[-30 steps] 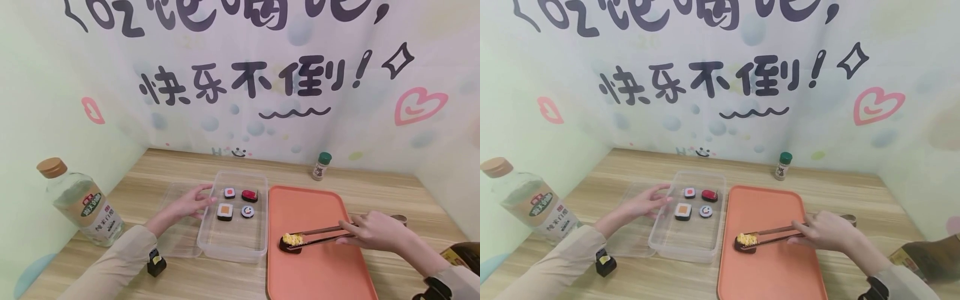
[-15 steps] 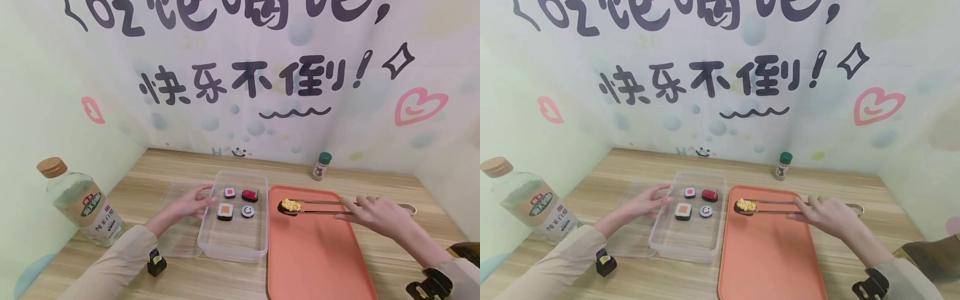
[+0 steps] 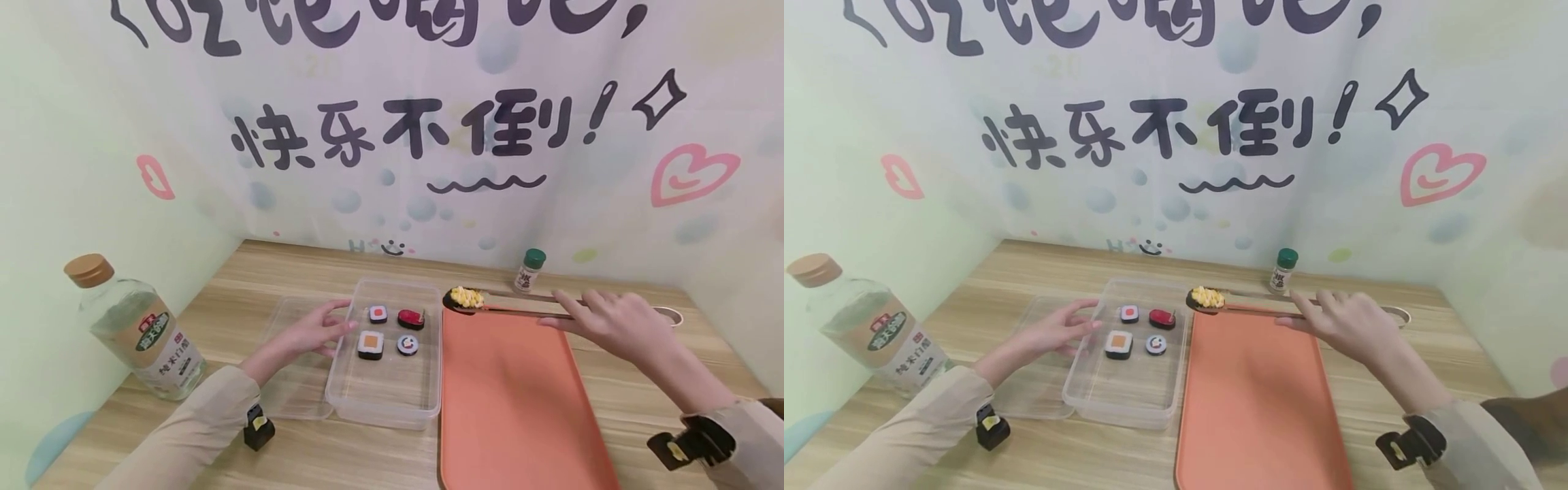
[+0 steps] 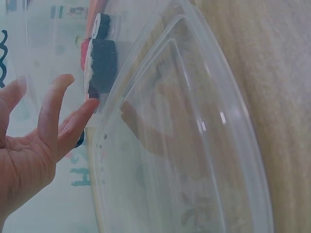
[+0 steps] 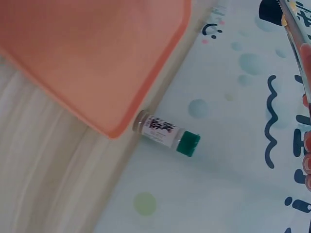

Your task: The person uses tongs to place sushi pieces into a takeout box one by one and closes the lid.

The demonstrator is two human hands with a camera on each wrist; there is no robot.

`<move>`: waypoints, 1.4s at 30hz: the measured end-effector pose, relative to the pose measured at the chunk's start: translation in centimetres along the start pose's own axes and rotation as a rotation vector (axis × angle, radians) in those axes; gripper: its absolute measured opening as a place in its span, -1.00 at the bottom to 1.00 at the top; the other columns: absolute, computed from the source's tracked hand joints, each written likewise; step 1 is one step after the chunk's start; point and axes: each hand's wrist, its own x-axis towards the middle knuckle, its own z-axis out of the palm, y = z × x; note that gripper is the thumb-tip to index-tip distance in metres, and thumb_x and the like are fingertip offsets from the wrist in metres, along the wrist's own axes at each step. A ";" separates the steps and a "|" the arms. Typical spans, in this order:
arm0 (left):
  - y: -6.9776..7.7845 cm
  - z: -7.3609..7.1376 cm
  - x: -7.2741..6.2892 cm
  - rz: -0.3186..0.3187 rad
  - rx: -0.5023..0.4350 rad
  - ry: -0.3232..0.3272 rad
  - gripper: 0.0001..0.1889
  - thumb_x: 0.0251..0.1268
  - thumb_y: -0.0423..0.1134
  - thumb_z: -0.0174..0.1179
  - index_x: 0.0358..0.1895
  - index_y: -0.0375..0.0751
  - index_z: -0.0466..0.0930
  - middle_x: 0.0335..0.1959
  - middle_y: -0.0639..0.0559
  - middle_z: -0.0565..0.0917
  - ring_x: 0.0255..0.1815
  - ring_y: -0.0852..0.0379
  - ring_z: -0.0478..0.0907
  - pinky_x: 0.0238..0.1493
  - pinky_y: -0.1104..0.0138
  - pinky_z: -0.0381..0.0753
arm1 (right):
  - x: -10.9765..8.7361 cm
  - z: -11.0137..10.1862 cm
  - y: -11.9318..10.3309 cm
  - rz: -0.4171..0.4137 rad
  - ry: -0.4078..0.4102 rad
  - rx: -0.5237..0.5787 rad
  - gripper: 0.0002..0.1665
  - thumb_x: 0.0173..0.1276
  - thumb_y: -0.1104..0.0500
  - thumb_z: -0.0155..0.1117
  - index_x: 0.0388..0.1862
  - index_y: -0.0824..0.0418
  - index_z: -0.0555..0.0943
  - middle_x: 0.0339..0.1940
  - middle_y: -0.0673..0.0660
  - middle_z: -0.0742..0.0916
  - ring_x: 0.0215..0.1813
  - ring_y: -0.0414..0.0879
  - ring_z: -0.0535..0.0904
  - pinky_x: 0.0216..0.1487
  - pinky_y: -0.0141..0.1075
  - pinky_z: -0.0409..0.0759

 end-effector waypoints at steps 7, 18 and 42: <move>0.0 -0.1 -0.1 -0.007 -0.016 0.009 -0.30 0.32 -0.08 0.05 0.42 -0.15 -0.07 0.25 -0.39 0.33 0.12 -0.23 0.47 -0.18 0.19 0.67 | 2.6 0.3 0.4 0.060 0.037 0.032 -0.55 0.50 -0.02 -0.30 -0.21 0.23 0.49 -0.73 0.16 0.45 -0.80 0.02 0.30 -0.91 -0.31 0.07; 0.1 0.0 -0.1 0.006 -0.019 -0.005 -0.28 0.31 -0.06 0.05 0.42 -0.18 -0.09 0.26 -0.41 0.30 0.13 -0.24 0.45 -0.17 0.19 0.67 | 7.9 1.1 -1.2 0.010 0.154 0.034 -0.45 0.48 -0.12 -0.28 -0.36 0.28 0.46 -0.78 0.06 0.29 -0.79 -0.14 0.00 -0.85 -0.42 -0.10; -0.4 -0.1 0.0 0.017 -0.003 0.005 -0.34 0.35 -0.12 0.01 0.41 -0.18 -0.06 0.27 -0.41 0.30 0.12 -0.22 0.46 -0.25 0.24 0.68 | 11.4 3.6 -6.8 -0.141 0.077 0.085 -0.42 0.46 -0.20 -0.33 -0.36 0.21 0.46 -0.86 -0.08 0.20 -0.79 -0.27 -0.09 -0.82 -0.47 -0.09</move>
